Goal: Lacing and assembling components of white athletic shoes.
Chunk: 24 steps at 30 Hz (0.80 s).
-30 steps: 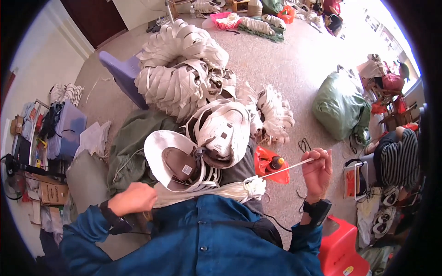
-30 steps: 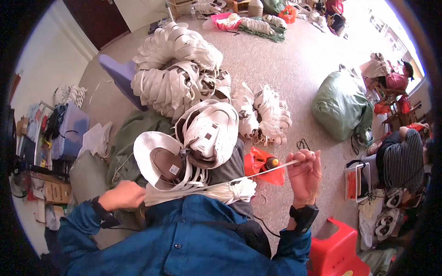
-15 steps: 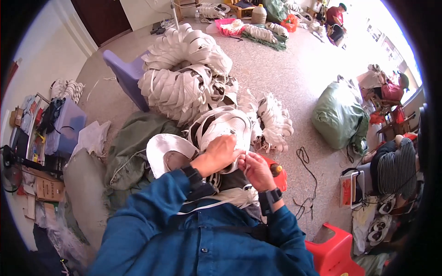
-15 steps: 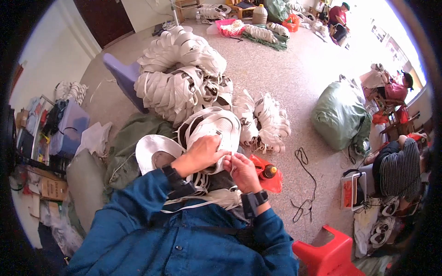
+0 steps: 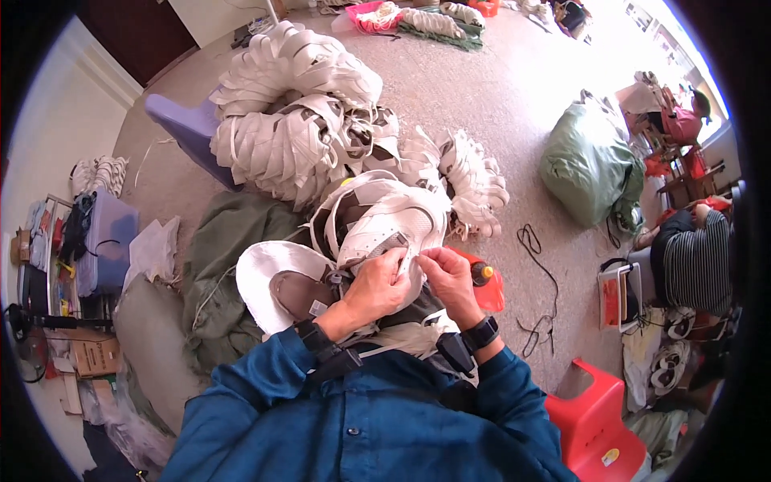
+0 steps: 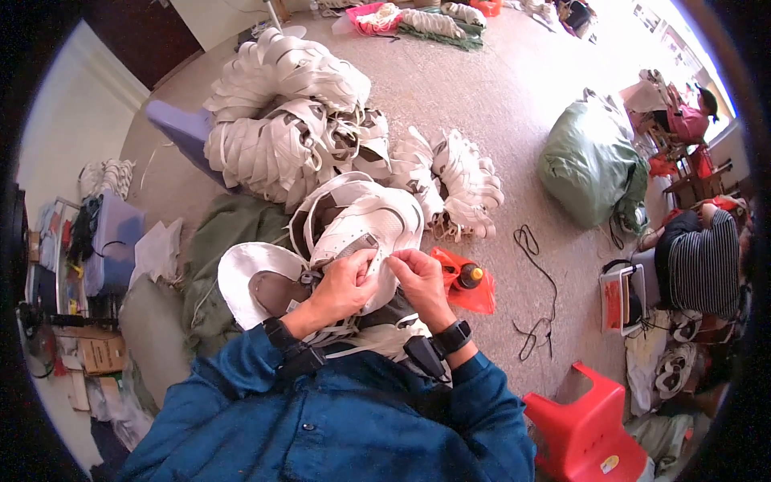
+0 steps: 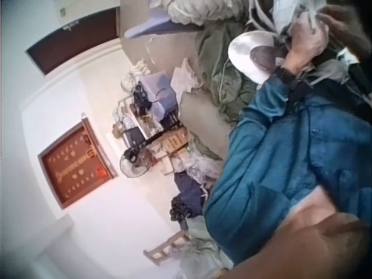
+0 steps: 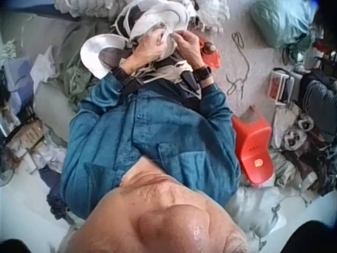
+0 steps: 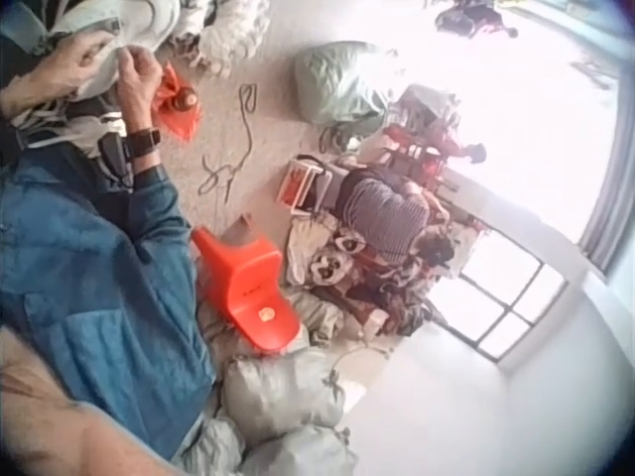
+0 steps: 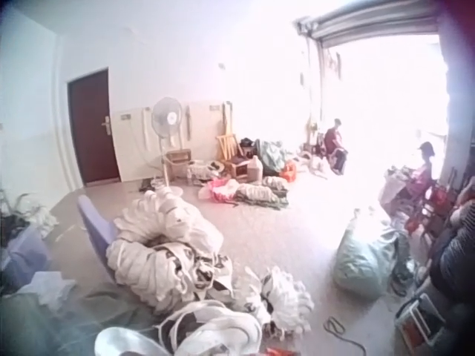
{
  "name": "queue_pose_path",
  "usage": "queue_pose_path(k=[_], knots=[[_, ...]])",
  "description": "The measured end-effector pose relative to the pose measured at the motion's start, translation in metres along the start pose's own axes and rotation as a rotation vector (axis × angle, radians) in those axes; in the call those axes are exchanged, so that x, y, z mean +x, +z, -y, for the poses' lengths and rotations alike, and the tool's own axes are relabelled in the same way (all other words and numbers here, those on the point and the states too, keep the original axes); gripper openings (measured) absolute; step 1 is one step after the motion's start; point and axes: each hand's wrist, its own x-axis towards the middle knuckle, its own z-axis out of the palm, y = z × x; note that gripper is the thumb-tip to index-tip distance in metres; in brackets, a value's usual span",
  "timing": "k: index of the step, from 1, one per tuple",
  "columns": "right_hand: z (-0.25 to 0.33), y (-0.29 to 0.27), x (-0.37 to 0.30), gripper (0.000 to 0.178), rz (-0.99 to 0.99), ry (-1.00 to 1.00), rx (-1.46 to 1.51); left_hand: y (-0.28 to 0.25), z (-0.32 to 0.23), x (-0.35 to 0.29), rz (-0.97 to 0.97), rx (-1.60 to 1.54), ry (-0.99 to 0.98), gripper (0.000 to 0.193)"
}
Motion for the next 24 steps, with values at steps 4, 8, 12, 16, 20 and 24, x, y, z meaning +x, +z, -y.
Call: queue_pose_path(k=[4, 8, 12, 16, 20, 24], knots=[[-0.003, -0.009, 0.014, 0.014, 0.071, -0.105, -0.104, -0.003, -0.002, 0.001, 0.029, -0.028, -0.059, 0.042], [0.018, -0.014, 0.024, 0.011, 0.161, -0.230, -0.511, -0.002, -0.002, -0.001, 0.021, -0.028, -0.037, 0.040], [0.035, 0.005, 0.019, 0.011, 0.123, -0.637, -1.078, 0.009, 0.005, -0.001, -0.136, -0.064, 0.169, 0.039], [0.039, -0.001, 0.019, 0.011, 0.137, -0.526, -0.733, -0.003, -0.005, -0.003, -0.044, -0.050, 0.013, 0.039], [0.025, 0.001, 0.018, 0.011, 0.092, -0.556, -0.759, 0.005, -0.002, -0.004, -0.077, -0.019, 0.114, 0.037], [0.027, 0.002, 0.021, 0.014, 0.121, -0.495, -0.809, 0.002, 0.003, -0.006, -0.069, 0.040, 0.235, 0.031]])
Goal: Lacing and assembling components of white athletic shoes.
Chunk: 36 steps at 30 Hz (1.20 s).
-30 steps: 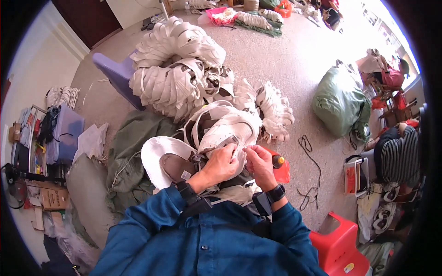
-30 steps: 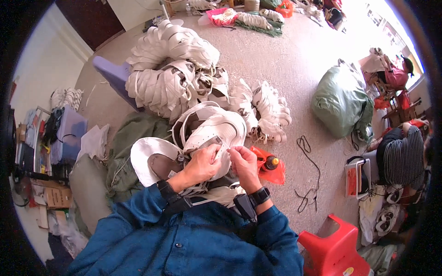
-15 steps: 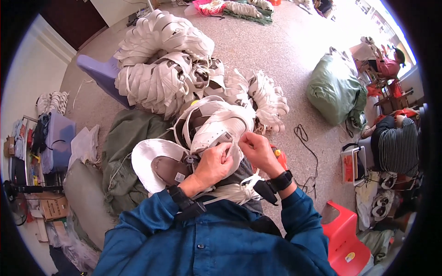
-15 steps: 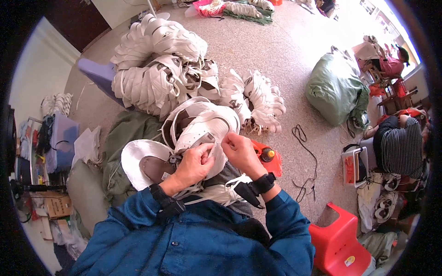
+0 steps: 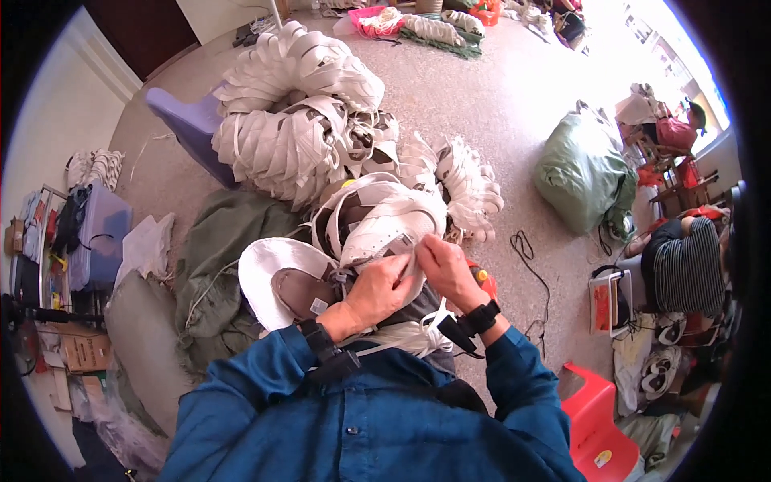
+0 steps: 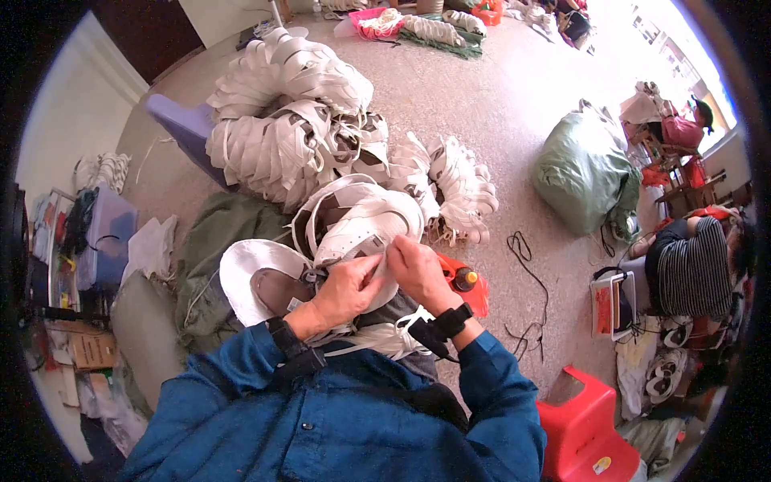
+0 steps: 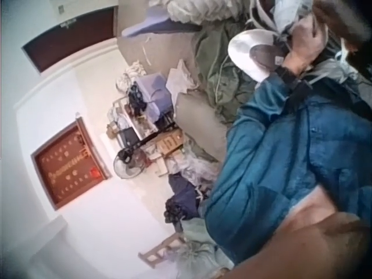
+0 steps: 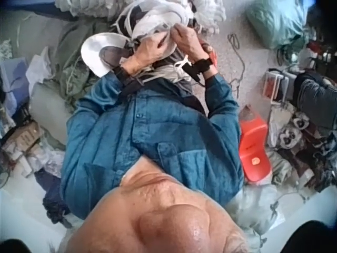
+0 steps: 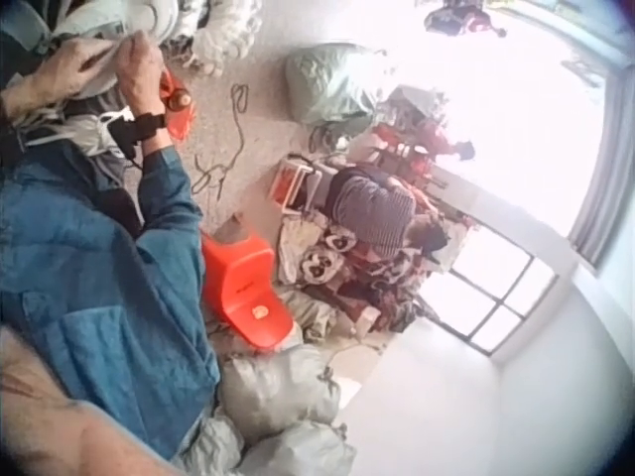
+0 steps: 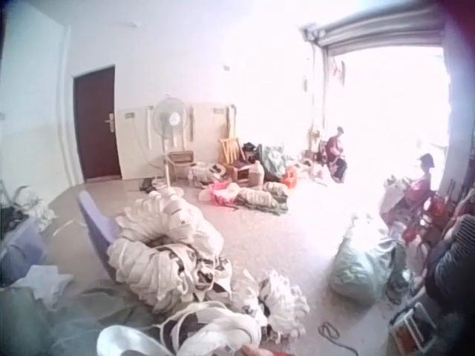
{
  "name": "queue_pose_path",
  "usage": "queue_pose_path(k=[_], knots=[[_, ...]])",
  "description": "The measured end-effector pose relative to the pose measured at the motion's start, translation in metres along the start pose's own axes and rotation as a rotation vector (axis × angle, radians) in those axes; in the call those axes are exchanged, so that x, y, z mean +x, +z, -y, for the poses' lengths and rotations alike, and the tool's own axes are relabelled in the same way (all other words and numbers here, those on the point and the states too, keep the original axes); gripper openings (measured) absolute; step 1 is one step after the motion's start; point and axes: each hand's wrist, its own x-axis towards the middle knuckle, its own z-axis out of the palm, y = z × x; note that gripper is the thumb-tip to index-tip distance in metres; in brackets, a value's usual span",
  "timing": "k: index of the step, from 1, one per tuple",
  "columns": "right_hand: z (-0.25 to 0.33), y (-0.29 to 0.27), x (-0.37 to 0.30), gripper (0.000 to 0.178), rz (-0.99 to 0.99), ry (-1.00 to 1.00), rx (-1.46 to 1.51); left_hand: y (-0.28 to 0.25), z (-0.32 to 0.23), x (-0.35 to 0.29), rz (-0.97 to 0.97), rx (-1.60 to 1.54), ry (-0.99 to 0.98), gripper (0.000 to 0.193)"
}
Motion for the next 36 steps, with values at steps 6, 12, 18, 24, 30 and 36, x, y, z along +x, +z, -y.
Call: queue_pose_path(k=[6, 12, 18, 24, 30, 36], knots=[[0.010, -0.013, 0.005, 0.041, 0.217, 0.057, -0.210, -0.006, -0.005, -0.012, 0.061, -0.162, -0.130, 0.025], [0.034, -0.023, 0.001, 0.022, 0.280, -0.178, -0.317, -0.004, 0.001, 0.002, -0.024, -0.140, -0.176, 0.022], [0.039, -0.020, -0.005, 0.019, 0.184, -0.139, -0.225, 0.002, 0.006, 0.004, -0.070, -0.021, 0.013, 0.023], [0.000, 0.003, -0.009, 0.020, 0.006, 0.104, 0.224, -0.058, -0.025, 0.001, 0.245, -0.917, -0.527, 0.025], [0.008, 0.017, -0.009, 0.026, -0.045, 0.304, 0.400, -0.181, -0.036, 0.001, -0.069, -1.934, -0.173, 0.031], [0.072, -0.009, -0.033, 0.021, 0.005, 0.474, 1.294, -0.075, -0.023, -0.008, 0.104, -0.751, -0.324, 0.035]])
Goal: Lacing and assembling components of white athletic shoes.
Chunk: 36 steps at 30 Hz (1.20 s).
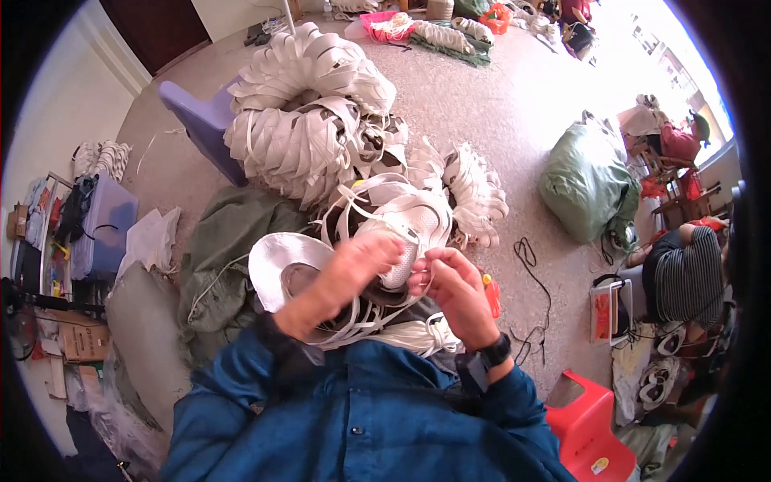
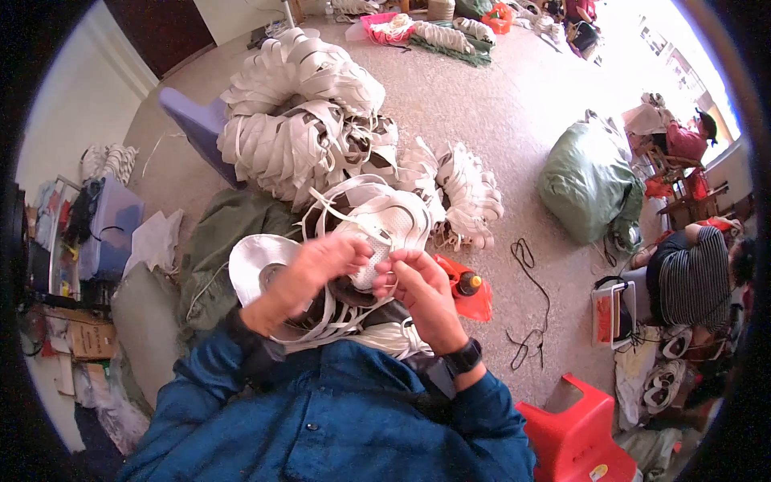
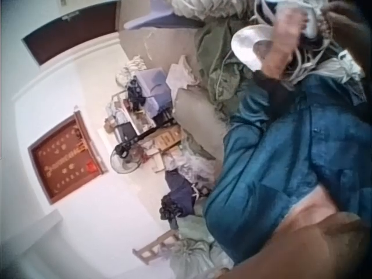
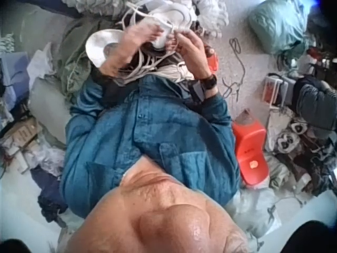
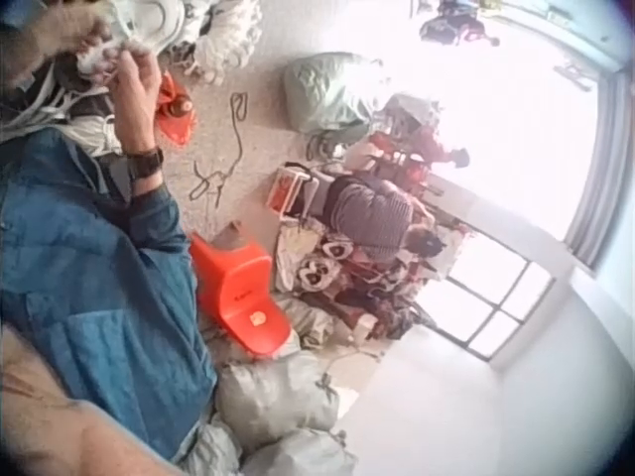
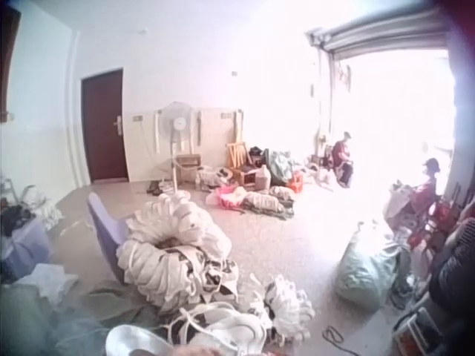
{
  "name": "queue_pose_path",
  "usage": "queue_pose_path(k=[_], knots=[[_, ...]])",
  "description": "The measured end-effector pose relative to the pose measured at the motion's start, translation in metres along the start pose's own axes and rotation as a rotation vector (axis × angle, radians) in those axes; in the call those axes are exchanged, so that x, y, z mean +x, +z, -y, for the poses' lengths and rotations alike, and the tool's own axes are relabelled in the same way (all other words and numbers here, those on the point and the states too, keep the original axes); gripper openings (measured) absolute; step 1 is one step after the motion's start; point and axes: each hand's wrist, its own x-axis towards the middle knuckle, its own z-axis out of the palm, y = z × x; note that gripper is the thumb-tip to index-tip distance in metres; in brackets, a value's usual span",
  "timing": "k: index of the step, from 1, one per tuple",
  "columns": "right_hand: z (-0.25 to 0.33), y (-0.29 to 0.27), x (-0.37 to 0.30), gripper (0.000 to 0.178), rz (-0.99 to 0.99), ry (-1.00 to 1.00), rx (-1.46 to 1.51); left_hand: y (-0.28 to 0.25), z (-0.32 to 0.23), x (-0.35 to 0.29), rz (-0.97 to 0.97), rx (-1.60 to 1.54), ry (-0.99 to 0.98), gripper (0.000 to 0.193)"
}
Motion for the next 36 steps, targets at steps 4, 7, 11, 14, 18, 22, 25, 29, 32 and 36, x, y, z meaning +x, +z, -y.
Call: queue_pose_path(k=[4, 7, 11, 14, 18, 22, 25, 29, 32, 36], knots=[[0.031, -0.023, -0.007, 0.031, 0.038, -0.167, 0.383, 0.030, 0.017, -0.009, 0.318, 0.102, -0.181, 0.026], [0.046, -0.064, -0.001, 0.032, 0.008, -0.296, 0.378, 0.014, 0.007, -0.022, 0.335, 0.084, -0.307, 0.022], [0.020, -0.099, 0.005, 0.034, -0.276, -0.323, -0.293, 0.005, -0.010, -0.021, 0.206, -0.011, -0.197, 0.019], [-0.012, -0.078, -0.002, 0.024, -0.133, -0.252, -0.900, 0.019, -0.029, 0.008, 0.183, 0.201, -0.065, 0.018], [-0.027, -0.001, -0.022, 0.025, 0.309, 0.143, -0.509, 0.041, -0.020, 0.037, 0.264, 0.524, 0.216, 0.018], [-0.021, 0.005, -0.027, 0.034, 0.443, 0.238, -0.322, 0.048, -0.019, 0.033, 0.294, 0.466, 0.120, 0.022], [0.005, -0.018, -0.022, 0.031, 0.137, 0.054, -0.216, 0.047, 0.005, 0.010, 0.058, 0.004, 0.034, 0.032], [0.033, -0.072, -0.008, 0.030, -0.300, -0.356, -0.154, 0.014, -0.002, -0.028, 0.249, 0.023, -0.354, 0.029], [0.026, -0.135, -0.006, 0.026, -0.465, -0.417, -0.398, -0.003, 0.003, -0.035, 0.223, 0.176, -0.289, 0.023], [0.001, -0.121, -0.015, 0.019, -0.181, -0.241, -1.540, -0.002, 0.006, -0.010, 0.108, 0.623, 0.084, 0.016]])
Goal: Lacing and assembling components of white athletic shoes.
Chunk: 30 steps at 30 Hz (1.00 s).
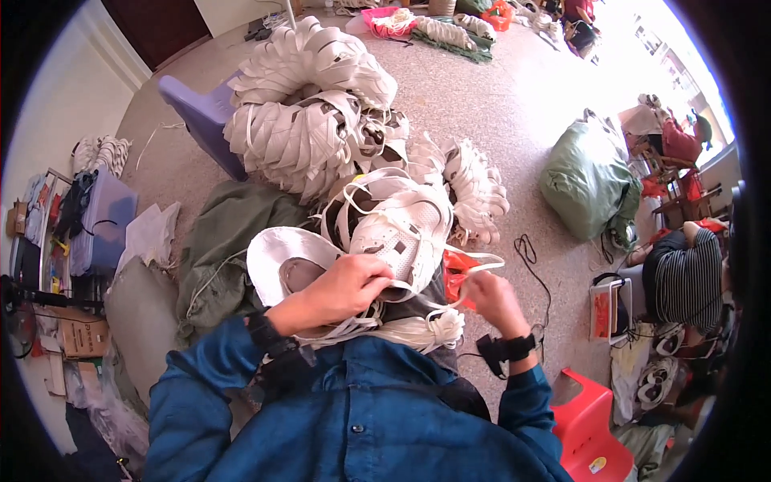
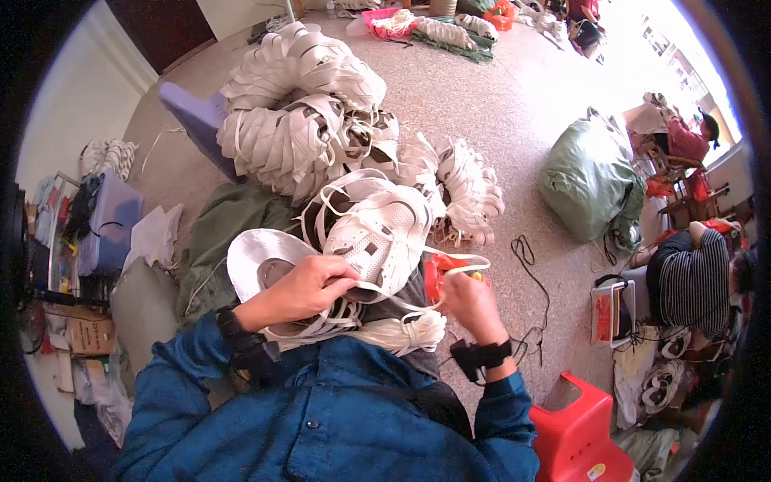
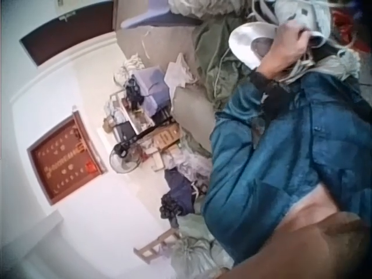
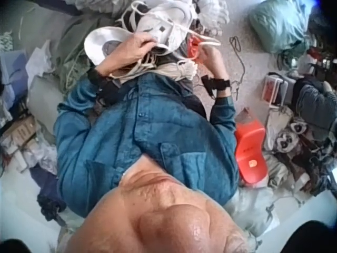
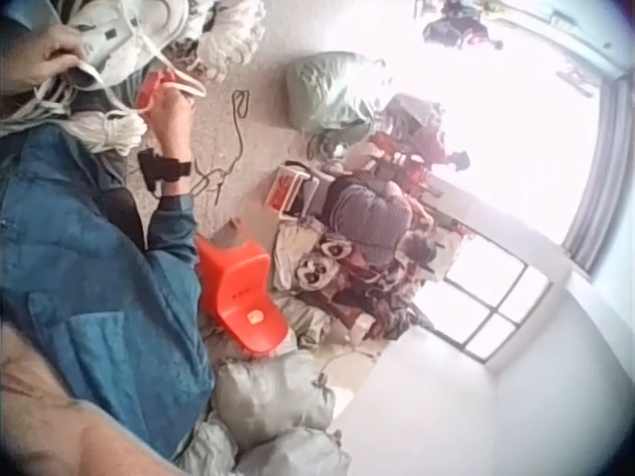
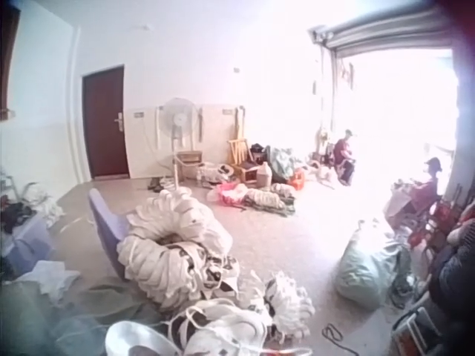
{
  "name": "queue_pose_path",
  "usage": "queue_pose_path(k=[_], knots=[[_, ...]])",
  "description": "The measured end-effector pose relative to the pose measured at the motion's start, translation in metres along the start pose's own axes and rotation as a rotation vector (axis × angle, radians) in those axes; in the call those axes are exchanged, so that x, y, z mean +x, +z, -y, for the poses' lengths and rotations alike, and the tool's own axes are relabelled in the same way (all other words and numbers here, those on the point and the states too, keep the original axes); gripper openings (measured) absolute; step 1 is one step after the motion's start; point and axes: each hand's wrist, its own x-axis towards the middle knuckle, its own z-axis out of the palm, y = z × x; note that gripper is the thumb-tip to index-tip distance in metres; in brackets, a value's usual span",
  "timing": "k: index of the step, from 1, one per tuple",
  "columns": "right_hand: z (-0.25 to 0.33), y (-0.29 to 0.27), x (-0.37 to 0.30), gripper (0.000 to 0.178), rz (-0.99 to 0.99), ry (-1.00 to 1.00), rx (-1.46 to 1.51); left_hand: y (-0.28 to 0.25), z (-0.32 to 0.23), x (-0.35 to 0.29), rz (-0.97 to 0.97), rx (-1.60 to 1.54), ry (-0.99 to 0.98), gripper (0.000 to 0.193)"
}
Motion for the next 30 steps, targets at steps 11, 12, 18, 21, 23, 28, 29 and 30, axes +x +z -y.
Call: queue_pose_path(k=[11, 12, 18, 21, 23, 28, 29, 30], knots=[[0.053, 0.001, 0.008, 0.007, -0.099, -0.036, 0.508, -0.013, 0.005, 0.047, 0.034, 0.238, 0.174, 0.016], [0.050, -0.006, 0.009, 0.008, -0.111, -0.035, 0.342, -0.018, 0.004, 0.046, 0.036, 0.241, 0.170, 0.016], [0.036, 0.011, 0.019, 0.015, -0.088, -0.164, -0.327, -0.008, 0.010, 0.052, -0.028, 0.374, 0.227, 0.013], [0.087, 0.025, 0.034, 0.015, -0.155, -0.151, 0.478, 0.002, 0.003, 0.056, -0.051, 0.427, 0.291, 0.012], [0.089, 0.037, 0.041, 0.015, -0.095, -0.155, 0.613, 0.002, -0.004, 0.059, -0.069, 0.450, 0.304, 0.012], [0.074, 0.052, 0.046, 0.012, -0.078, -0.006, 0.853, -0.002, -0.004, 0.076, -0.082, 0.565, 0.437, 0.012], [0.067, 0.057, 0.048, 0.012, -0.088, 0.059, 0.967, -0.003, 0.000, 0.081, -0.080, 0.564, 0.436, 0.012], [0.066, 0.057, 0.050, 0.012, -0.101, 0.123, 1.079, -0.005, 0.003, 0.086, -0.060, 0.685, 0.444, 0.015]])
